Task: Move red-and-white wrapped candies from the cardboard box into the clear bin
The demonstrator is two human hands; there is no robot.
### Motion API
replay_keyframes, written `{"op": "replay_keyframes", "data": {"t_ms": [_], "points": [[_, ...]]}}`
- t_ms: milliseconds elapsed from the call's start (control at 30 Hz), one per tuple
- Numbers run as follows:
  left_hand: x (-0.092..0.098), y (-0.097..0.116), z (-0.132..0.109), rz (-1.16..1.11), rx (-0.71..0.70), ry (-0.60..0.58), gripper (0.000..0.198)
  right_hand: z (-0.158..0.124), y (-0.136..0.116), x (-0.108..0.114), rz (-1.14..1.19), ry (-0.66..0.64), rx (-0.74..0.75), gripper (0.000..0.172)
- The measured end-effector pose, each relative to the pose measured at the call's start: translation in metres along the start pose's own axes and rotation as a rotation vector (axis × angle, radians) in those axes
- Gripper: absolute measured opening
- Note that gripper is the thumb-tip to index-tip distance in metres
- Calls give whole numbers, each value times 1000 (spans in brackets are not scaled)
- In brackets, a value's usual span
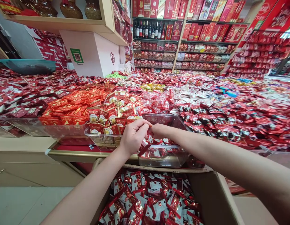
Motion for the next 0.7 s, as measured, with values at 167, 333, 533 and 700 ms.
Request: {"op": "replay_keyframes", "data": {"t_ms": [167, 333, 533, 700], "points": [[0, -1, 0, 14, 1, -5, 21, -6, 5, -12, -79, -161, -16, 25], [0, 1, -1, 7, -10, 1, 21, -7, -7, -18, -36, -219, 80, 24], [-1, 1, 0, 30, -10, -11, 21, 1, -4, -36, -11, -254, 109, 17], [0, 1, 0, 31, -4, -9, 21, 5, 3, -34, -38, -234, 55, 16]]}}
Point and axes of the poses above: each hand's wrist, its own z-axis towards the middle knuckle, its own x-axis out of the back of the hand, y = z × x, the point moved 9 cm from there along z, towards the middle knuckle, and after that the axes turned 10 degrees about -z, right-handed, at the moved point
